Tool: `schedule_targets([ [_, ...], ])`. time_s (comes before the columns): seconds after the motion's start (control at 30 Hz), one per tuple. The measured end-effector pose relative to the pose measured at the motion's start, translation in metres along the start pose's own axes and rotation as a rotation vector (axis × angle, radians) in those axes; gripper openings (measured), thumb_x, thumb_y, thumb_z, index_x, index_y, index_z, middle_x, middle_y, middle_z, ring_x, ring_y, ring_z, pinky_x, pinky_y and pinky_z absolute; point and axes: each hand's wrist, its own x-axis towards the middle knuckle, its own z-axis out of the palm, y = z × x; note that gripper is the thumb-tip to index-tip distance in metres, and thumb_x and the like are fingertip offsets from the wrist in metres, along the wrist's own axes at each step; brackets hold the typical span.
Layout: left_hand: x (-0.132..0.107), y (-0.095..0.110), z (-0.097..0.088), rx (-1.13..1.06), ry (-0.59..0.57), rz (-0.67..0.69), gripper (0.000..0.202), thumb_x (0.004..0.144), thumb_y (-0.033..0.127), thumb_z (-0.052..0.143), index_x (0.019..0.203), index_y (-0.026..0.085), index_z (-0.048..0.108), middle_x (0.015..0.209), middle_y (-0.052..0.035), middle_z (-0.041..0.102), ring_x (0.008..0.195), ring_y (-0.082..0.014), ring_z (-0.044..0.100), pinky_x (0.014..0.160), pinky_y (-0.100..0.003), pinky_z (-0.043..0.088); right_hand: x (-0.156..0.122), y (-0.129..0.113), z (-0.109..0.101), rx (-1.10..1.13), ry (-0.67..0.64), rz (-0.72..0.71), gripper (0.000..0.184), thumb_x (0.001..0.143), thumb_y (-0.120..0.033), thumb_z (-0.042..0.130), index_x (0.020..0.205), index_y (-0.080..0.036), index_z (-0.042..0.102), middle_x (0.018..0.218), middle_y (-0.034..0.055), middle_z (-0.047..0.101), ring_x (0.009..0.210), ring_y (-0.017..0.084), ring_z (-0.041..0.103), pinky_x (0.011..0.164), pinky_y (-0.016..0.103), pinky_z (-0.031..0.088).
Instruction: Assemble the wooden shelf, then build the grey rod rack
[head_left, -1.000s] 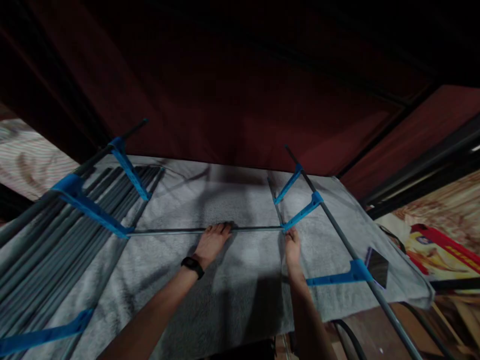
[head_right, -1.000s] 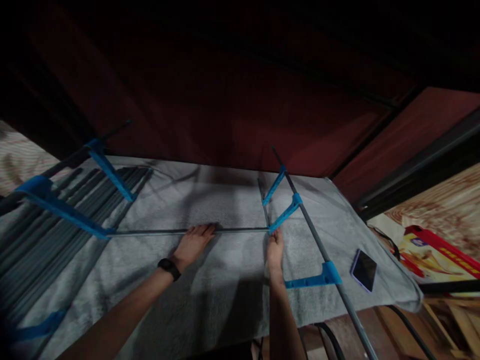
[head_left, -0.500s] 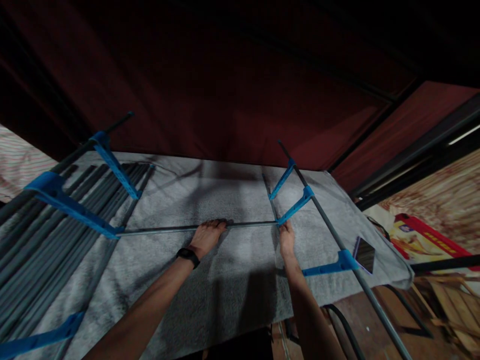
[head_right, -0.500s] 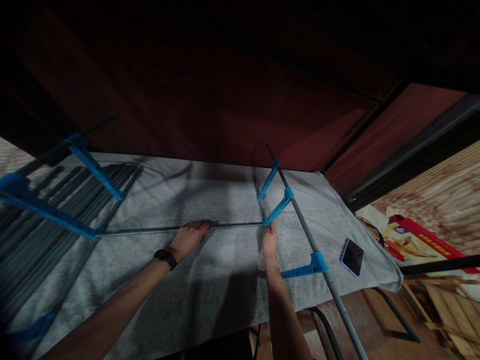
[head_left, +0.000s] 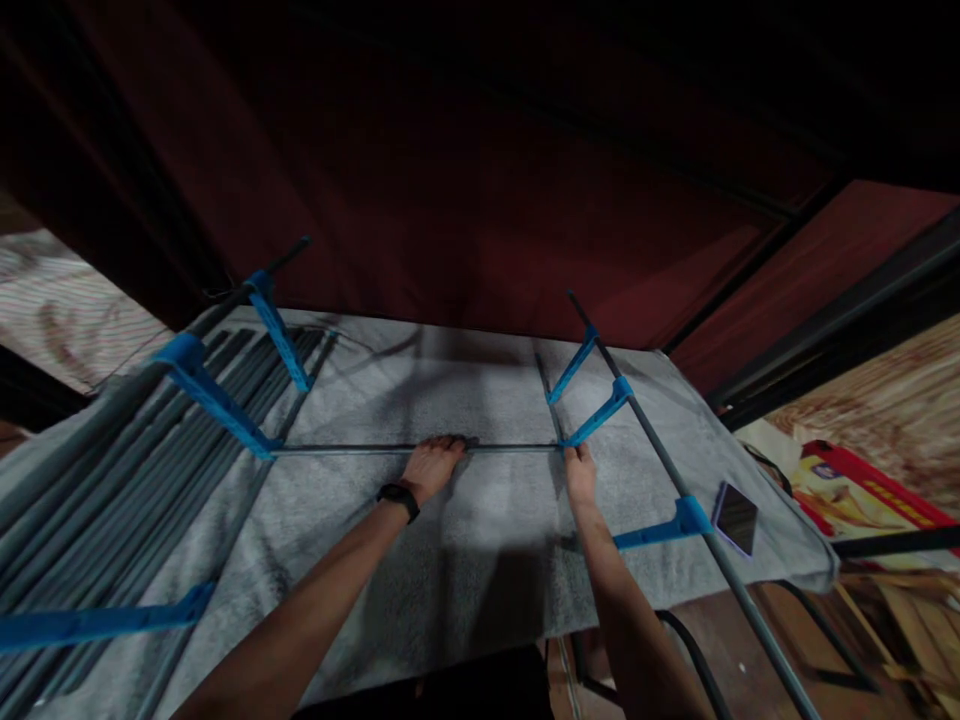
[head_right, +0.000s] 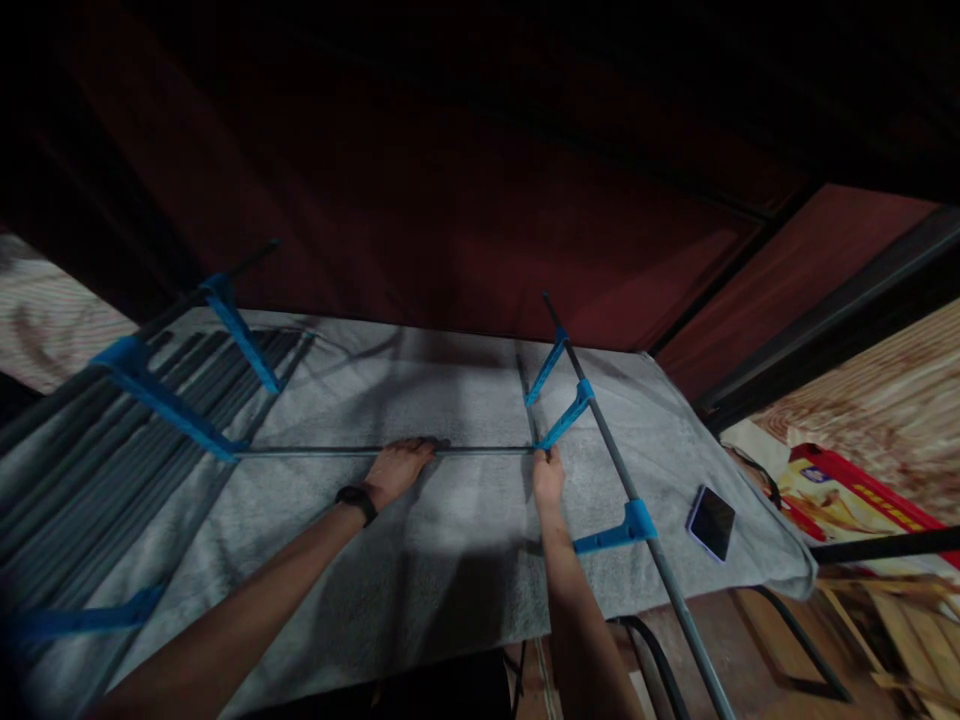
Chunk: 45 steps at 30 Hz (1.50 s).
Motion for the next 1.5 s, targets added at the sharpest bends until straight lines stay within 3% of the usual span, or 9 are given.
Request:
schedule_targets([
  [0.17, -0.026, 0.017, -0.01, -0.044, 0.204, -0.059, 0.038, 0.095, 0.032, 0.043, 0.13, 0.022, 0.055, 0.124, -0.011, 0.06, 0.113, -0.0244, 0.054, 0.098, -0.041, 0.039, 0.001, -0.003, -0.002, -0.056, -0.011, 0.018, 0.031, 0.075, -0.047, 0.048, 0.08, -0.019, 0.062, 0.076, 0.0056, 0.066, 0.075, 0.021, 0.056, 0.073, 0.031, 0.042],
  [0.37, -0.129, -0.008, -0.016, -0.141, 0.555, -0.373, 0.036, 0.093, 0.028, 0.041, 0.12, 0.017, 0.062, 0.12, -0.0135, 0.058, 0.109, -0.0259, 0.055, 0.096, -0.041, 0.043, -0.009, -0.004, -0.006, -0.051, 0.014, -0.009, 0.03, 0.075, -0.034, 0.049, 0.096, -0.016, 0.06, 0.092, 0.0073, 0.066, 0.09, 0.019, 0.058, 0.084, 0.032, 0.044],
  [0.47, -0.186, -0.033, -0.011, -0.131, 0.538, -0.382, 0.036, 0.091, 0.03, 0.042, 0.118, 0.018, 0.063, 0.118, -0.0121, 0.059, 0.111, -0.0264, 0.055, 0.1, -0.041, 0.043, -0.046, -0.004, -0.005, -0.042, 0.031, -0.063, 0.033, 0.078, -0.029, 0.043, 0.104, -0.015, 0.059, 0.102, 0.0093, 0.064, 0.098, 0.019, 0.056, 0.091, 0.034, 0.043],
  [0.63, -0.245, -0.047, 0.003, -0.108, 0.542, -0.444, 0.039, 0.09, 0.035, 0.041, 0.116, 0.015, 0.062, 0.119, -0.014, 0.057, 0.114, -0.0281, 0.053, 0.104, -0.043, 0.042, -0.127, 0.002, -0.009, -0.018, -0.196, -0.206, 0.023, 0.078, -0.025, 0.046, 0.088, -0.02, 0.066, 0.09, 0.005, 0.066, 0.087, 0.018, 0.06, 0.086, 0.031, 0.047],
  [0.77, -0.252, -0.044, -0.002, -0.136, 0.577, -0.511, 0.038, 0.089, 0.033, 0.042, 0.114, 0.014, 0.063, 0.118, -0.0141, 0.057, 0.113, -0.0281, 0.054, 0.105, -0.043, 0.043, -0.149, 0.008, -0.02, -0.118, -0.217, -0.328, 0.03, 0.081, -0.018, 0.041, 0.094, -0.018, 0.067, 0.098, 0.0085, 0.064, 0.094, 0.019, 0.06, 0.089, 0.032, 0.047],
  [0.93, -0.251, -0.047, -0.021, -0.204, 0.711, -0.696, 0.037, 0.085, 0.027, 0.044, 0.114, 0.014, 0.063, 0.116, -0.0143, 0.055, 0.115, -0.0288, 0.052, 0.104, -0.044, 0.043, -0.142, 0.006, -0.02, -0.241, -0.257, -0.363, 0.027, 0.084, -0.02, 0.041, 0.093, -0.02, 0.066, 0.097, 0.0067, 0.063, 0.09, 0.017, 0.06, 0.086, 0.029, 0.047],
  [1.1, -0.249, -0.052, -0.025, -0.283, 0.721, -0.723, 0.037, 0.083, 0.028, 0.045, 0.112, 0.014, 0.063, 0.116, -0.0156, 0.055, 0.114, -0.0296, 0.053, 0.102, -0.048, 0.044, -0.14, 0.002, -0.013, -0.373, -0.264, -0.397, 0.022, 0.086, -0.02, 0.042, 0.085, -0.02, 0.064, 0.093, 0.0064, 0.063, 0.086, 0.016, 0.059, 0.082, 0.027, 0.046],
  [1.33, -0.228, -0.055, -0.028, -0.322, 0.757, -0.735, 0.034, 0.08, 0.025, 0.047, 0.106, 0.014, 0.065, 0.11, -0.0147, 0.056, 0.115, -0.0287, 0.051, 0.103, -0.048, 0.043, -0.136, -0.005, -0.01, -0.534, -0.239, -0.44, 0.014, 0.08, -0.018, 0.046, 0.076, -0.021, 0.059, 0.086, 0.0074, 0.061, 0.085, 0.018, 0.057, 0.08, 0.028, 0.046],
  [1.5, -0.208, -0.061, -0.043, -0.394, 0.784, -0.826, 0.035, 0.078, 0.023, 0.05, 0.109, 0.016, 0.064, 0.116, -0.0131, 0.053, 0.113, -0.0257, 0.052, 0.1, -0.043, 0.047, -0.134, -0.013, -0.018, -0.408, -0.264, -0.416, 0.013, 0.08, -0.025, 0.046, 0.075, -0.021, 0.057, 0.085, 0.0065, 0.061, 0.085, 0.02, 0.058, 0.08, 0.031, 0.047],
])
